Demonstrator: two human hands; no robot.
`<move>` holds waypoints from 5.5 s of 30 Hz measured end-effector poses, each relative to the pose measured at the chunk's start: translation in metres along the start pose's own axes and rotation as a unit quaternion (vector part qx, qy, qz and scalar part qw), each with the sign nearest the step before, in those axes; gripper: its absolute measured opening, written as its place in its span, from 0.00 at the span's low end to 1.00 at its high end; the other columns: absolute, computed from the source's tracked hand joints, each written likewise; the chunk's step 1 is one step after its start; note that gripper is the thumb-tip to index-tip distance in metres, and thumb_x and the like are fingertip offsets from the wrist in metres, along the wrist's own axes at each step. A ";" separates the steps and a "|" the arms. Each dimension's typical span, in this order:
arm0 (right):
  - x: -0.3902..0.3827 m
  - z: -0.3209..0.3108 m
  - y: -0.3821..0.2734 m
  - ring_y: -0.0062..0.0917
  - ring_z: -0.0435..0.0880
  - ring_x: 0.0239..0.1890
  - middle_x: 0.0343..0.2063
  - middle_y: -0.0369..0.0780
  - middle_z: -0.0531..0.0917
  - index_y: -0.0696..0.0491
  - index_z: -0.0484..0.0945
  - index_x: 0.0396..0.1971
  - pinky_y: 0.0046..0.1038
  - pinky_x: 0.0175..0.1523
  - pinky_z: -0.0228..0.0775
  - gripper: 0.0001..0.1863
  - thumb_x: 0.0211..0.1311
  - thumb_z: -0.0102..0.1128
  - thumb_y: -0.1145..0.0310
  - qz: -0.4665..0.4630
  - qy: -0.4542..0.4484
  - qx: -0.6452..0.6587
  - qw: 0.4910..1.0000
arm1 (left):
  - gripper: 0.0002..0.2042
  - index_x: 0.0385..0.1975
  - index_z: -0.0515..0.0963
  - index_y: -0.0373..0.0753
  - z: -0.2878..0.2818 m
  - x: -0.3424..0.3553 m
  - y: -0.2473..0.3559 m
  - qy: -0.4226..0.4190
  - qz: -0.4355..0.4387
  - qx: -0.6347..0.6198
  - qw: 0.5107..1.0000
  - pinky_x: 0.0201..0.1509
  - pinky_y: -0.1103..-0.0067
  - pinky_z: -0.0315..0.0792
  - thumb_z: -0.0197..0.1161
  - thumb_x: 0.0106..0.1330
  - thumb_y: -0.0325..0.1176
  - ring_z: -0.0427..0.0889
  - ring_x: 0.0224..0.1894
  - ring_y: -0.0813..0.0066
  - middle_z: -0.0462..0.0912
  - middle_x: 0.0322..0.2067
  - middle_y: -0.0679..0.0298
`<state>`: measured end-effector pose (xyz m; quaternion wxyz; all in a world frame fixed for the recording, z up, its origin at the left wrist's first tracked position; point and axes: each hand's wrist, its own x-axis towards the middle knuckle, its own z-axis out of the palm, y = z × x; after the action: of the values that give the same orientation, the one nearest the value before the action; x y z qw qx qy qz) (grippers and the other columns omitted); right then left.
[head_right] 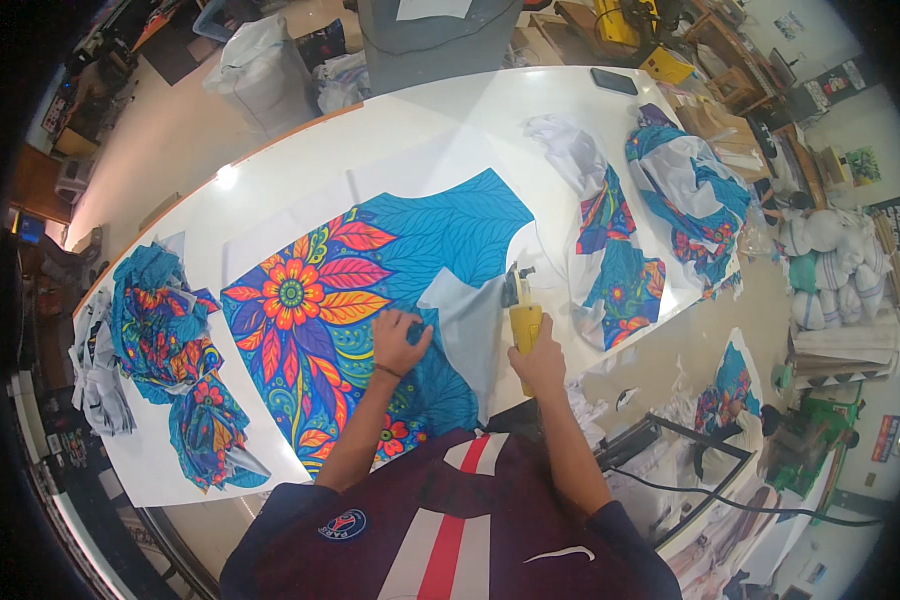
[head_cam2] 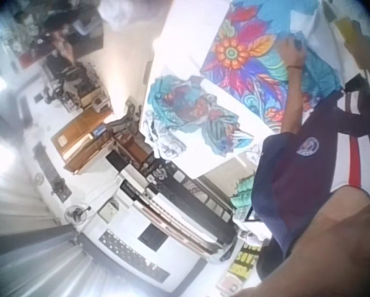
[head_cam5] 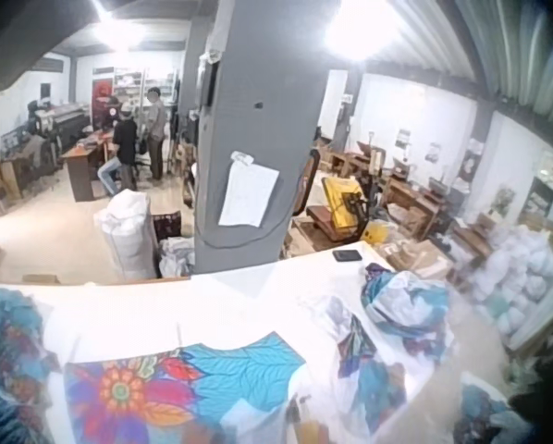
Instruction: The person uses a yellow electric fabric cutter to cut a piece of colorful patterned fabric laid on a white table. They guide the cutter along the fabric edges, separating pieces and moving the cut sections aside.
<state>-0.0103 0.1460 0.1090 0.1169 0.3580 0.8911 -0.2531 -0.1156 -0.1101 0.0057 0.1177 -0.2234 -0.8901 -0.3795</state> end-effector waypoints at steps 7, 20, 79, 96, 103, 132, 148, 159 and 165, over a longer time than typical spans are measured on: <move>0.012 0.005 -0.015 0.59 0.87 0.45 0.43 0.59 0.85 0.47 0.55 0.72 0.55 0.51 0.80 0.49 0.51 0.71 0.58 0.025 0.016 0.009 1.000 | 0.10 0.31 0.81 0.46 -0.003 0.002 0.003 0.007 -0.003 -0.014 1.000 0.43 0.65 0.65 0.75 0.57 0.39 0.76 0.39 0.61 0.77 0.33 0.66; 0.038 0.004 -0.029 0.60 0.87 0.47 0.45 0.60 0.85 0.50 0.57 0.69 0.54 0.53 0.80 0.46 0.50 0.71 0.57 0.012 0.035 0.027 0.999 | 0.09 0.32 0.81 0.45 -0.003 0.001 0.003 0.000 -0.026 -0.023 0.999 0.45 0.65 0.66 0.73 0.59 0.38 0.77 0.41 0.61 0.78 0.34 0.66; 0.000 -0.026 0.116 0.50 0.88 0.50 0.48 0.54 0.87 0.55 0.68 0.65 0.45 0.55 0.80 0.43 0.49 0.77 0.60 -0.038 -0.052 0.106 0.992 | 0.80 0.83 0.47 0.49 -0.265 -0.084 -0.178 -0.334 -0.210 0.292 0.871 0.80 0.39 0.35 0.82 0.24 0.76 0.27 0.83 0.33 0.34 0.83 0.43; 0.028 -0.037 0.047 0.56 0.88 0.41 0.37 0.55 0.87 0.48 0.65 0.65 0.54 0.45 0.79 0.41 0.50 0.71 0.58 -0.138 -0.031 -0.051 0.989 | 0.31 0.66 0.77 0.43 -0.029 -0.050 0.035 -0.133 -0.055 0.035 0.989 0.79 0.47 0.55 0.73 0.65 0.48 0.59 0.76 0.40 0.66 0.73 0.47; 0.048 -0.037 0.035 0.60 0.87 0.43 0.38 0.57 0.87 0.47 0.63 0.66 0.55 0.47 0.79 0.42 0.50 0.72 0.59 -0.141 -0.058 -0.066 0.986 | 0.25 0.60 0.80 0.42 -0.033 -0.064 0.053 -0.115 -0.066 0.019 0.991 0.79 0.49 0.57 0.73 0.64 0.42 0.61 0.75 0.41 0.70 0.69 0.50; 0.137 -0.035 -0.057 0.57 0.87 0.47 0.44 0.56 0.87 0.50 0.66 0.60 0.52 0.52 0.80 0.38 0.49 0.73 0.59 -0.161 -0.071 -0.078 0.981 | 0.24 0.60 0.80 0.44 -0.023 -0.054 0.056 -0.143 -0.072 0.008 0.987 0.78 0.49 0.57 0.71 0.64 0.40 0.61 0.74 0.42 0.70 0.68 0.51; 0.211 -0.064 0.009 0.57 0.86 0.50 0.45 0.56 0.87 0.49 0.70 0.60 0.53 0.53 0.79 0.39 0.44 0.75 0.57 -0.281 -0.121 -0.106 0.946 | 0.35 0.69 0.73 0.58 0.045 0.013 0.111 -0.225 -0.162 0.160 0.947 0.65 0.48 0.63 0.65 0.63 0.65 0.64 0.69 0.48 0.66 0.69 0.53; 0.227 -0.175 0.092 0.52 0.86 0.50 0.43 0.49 0.89 0.46 0.73 0.62 0.49 0.51 0.79 0.41 0.42 0.77 0.61 -0.370 -0.267 -0.191 0.869 | 0.31 0.67 0.76 0.54 0.079 -0.040 0.191 -0.219 -0.241 0.001 0.946 0.65 0.48 0.70 0.68 0.66 0.59 0.70 0.67 0.44 0.75 0.63 0.50; 0.258 -0.193 0.091 0.50 0.87 0.51 0.46 0.49 0.88 0.47 0.76 0.59 0.46 0.54 0.79 0.39 0.41 0.78 0.60 -0.384 -0.331 -0.213 0.835 | 0.38 0.75 0.68 0.50 0.018 -0.058 0.059 0.104 -0.386 0.262 0.878 0.75 0.48 0.58 0.62 0.70 0.63 0.63 0.74 0.39 0.68 0.71 0.46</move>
<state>-0.1371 0.4544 0.1381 0.3714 -0.1516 0.8972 -0.1846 -0.0374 -0.0784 0.0080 0.1081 0.2182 -0.9551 -0.1686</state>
